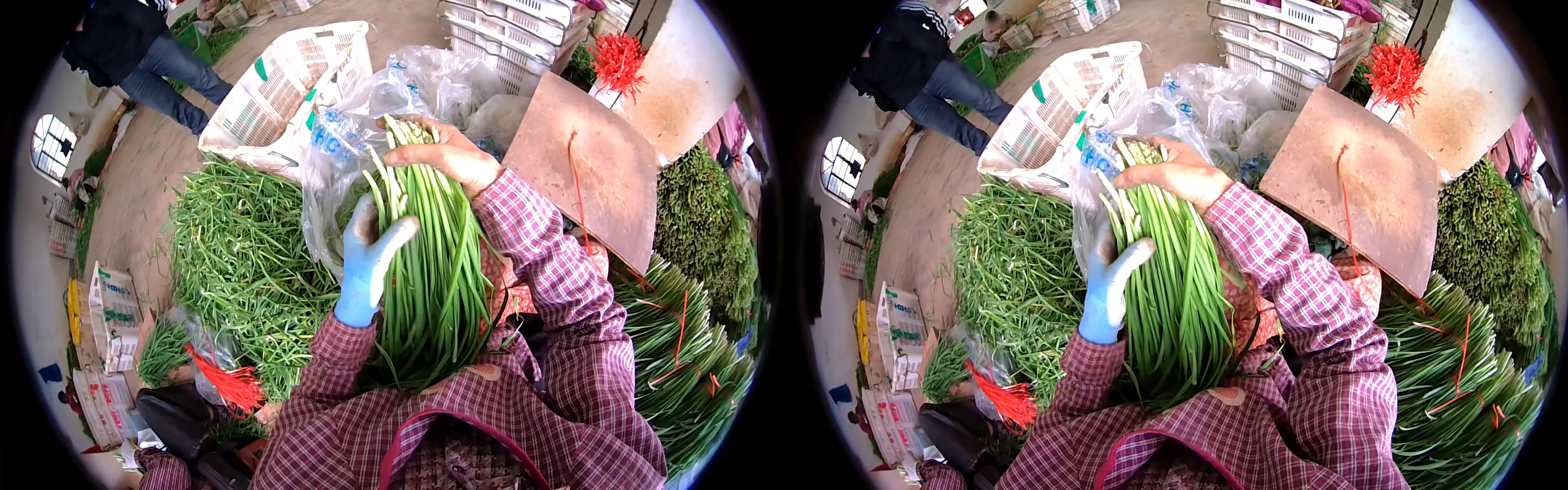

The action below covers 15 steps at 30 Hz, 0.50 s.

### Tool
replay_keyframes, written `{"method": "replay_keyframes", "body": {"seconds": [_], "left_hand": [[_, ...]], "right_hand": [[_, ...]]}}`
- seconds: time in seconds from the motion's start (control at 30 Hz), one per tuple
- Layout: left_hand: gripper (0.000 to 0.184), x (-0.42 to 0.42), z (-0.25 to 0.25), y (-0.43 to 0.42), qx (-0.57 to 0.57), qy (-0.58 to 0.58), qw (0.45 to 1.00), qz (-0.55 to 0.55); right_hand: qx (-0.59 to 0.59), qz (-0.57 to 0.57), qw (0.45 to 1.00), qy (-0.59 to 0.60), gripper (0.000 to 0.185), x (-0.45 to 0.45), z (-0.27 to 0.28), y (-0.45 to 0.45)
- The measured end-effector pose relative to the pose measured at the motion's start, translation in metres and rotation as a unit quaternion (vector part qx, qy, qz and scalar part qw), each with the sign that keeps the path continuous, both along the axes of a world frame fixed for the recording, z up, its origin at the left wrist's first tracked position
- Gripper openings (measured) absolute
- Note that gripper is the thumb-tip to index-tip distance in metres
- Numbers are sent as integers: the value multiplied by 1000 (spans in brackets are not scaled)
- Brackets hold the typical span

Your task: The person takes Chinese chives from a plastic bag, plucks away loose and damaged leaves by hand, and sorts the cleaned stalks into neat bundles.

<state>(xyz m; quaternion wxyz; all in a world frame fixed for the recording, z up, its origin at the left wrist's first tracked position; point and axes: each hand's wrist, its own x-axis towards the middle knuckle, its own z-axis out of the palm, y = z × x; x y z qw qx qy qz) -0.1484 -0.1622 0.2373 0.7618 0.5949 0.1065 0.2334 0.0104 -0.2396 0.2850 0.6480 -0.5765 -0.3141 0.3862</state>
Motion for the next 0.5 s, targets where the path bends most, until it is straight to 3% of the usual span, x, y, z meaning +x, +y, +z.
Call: {"method": "replay_keyframes", "body": {"seconds": [0.1,0.23,0.27,0.37,0.5], "left_hand": [[32,1,0,5,-5,2,999,33],[28,0,-10,14,-117,10,988,103],[29,-4,-6,11,-113,9,986,125],[30,-2,-11,18,-185,2,980,77],[33,-1,1,13,-141,3,987,82]], "right_hand": [[-1,-18,999,48,53,0,0,-4],[29,-32,998,42,54,5,-11,-4],[43,-10,991,127,54,6,-12,-9],[47,-12,992,120,54,9,-19,-6],[45,-20,992,116,54,3,-16,-1]]}}
